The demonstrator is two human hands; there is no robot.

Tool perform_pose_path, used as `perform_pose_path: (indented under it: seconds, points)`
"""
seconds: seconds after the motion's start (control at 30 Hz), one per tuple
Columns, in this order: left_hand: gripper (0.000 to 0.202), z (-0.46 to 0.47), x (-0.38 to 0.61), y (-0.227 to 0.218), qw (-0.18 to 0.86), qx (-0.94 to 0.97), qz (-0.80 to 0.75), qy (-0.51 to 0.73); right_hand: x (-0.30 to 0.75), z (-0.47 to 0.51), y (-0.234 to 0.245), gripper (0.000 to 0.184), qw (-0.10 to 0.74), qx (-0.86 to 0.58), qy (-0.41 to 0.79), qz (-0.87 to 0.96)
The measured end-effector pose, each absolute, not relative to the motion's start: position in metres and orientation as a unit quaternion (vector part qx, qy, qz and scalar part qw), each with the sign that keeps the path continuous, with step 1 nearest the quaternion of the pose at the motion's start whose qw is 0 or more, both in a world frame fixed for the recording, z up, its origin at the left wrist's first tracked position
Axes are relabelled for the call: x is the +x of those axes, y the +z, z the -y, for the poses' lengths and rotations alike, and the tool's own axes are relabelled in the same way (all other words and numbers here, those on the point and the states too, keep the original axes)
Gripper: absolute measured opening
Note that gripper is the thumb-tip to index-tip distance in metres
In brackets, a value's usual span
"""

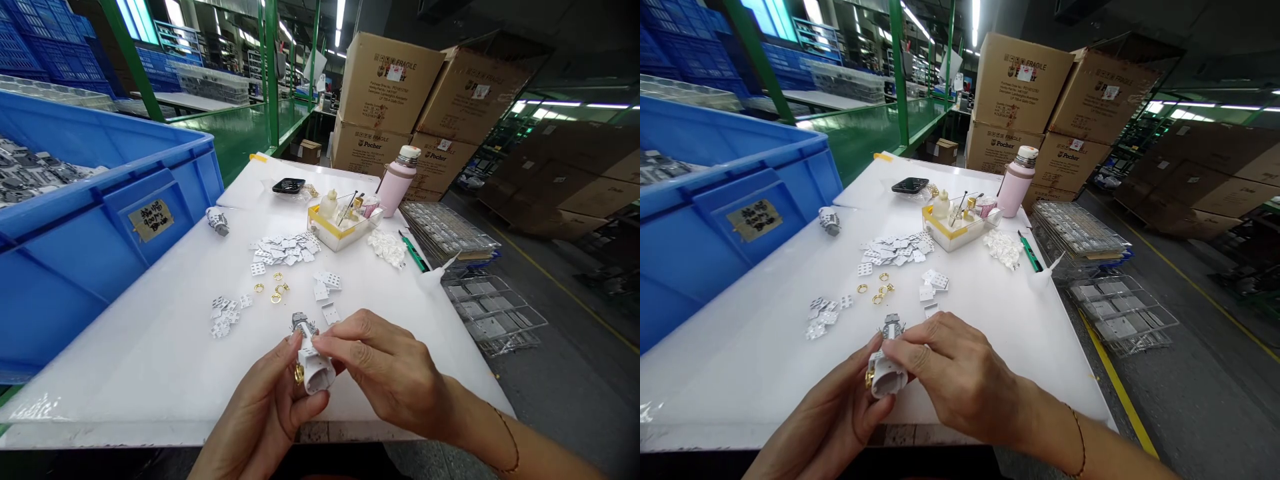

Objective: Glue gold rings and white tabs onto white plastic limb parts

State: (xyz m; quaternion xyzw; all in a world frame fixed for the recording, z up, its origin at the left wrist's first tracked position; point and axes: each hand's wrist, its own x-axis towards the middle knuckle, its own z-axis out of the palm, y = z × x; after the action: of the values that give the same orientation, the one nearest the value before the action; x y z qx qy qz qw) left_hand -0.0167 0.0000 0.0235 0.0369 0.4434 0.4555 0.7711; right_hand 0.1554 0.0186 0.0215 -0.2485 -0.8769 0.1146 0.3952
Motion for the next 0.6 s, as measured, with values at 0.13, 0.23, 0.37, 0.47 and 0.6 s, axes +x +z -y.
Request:
perform_pose_path:
  seconds: [0.13,0.23,0.37,0.47,0.6]
  points:
    - [0.012,0.0,-0.016,0.017,0.779,0.037,-0.436,0.45,0.157,-0.018,0.019,0.034,0.393,-0.249,0.113,0.878]
    - [0.018,-0.002,-0.015,0.016,0.786,0.042,-0.427,0.445,0.158,-0.018,0.018,0.032,0.392,-0.246,0.107,0.88]
    - [0.012,-0.003,-0.016,0.02,0.786,0.04,-0.419,0.453,0.16,-0.019,0.019,0.03,0.368,-0.222,0.084,0.899]
    - [0.008,-0.002,-0.017,0.017,0.787,0.046,-0.417,0.453,0.163,-0.02,0.023,0.029,0.329,-0.208,0.061,0.919]
    - [0.011,0.0,-0.019,0.007,0.799,0.07,-0.398,0.446,0.166,-0.02,0.032,0.027,0.286,-0.196,0.025,0.938]
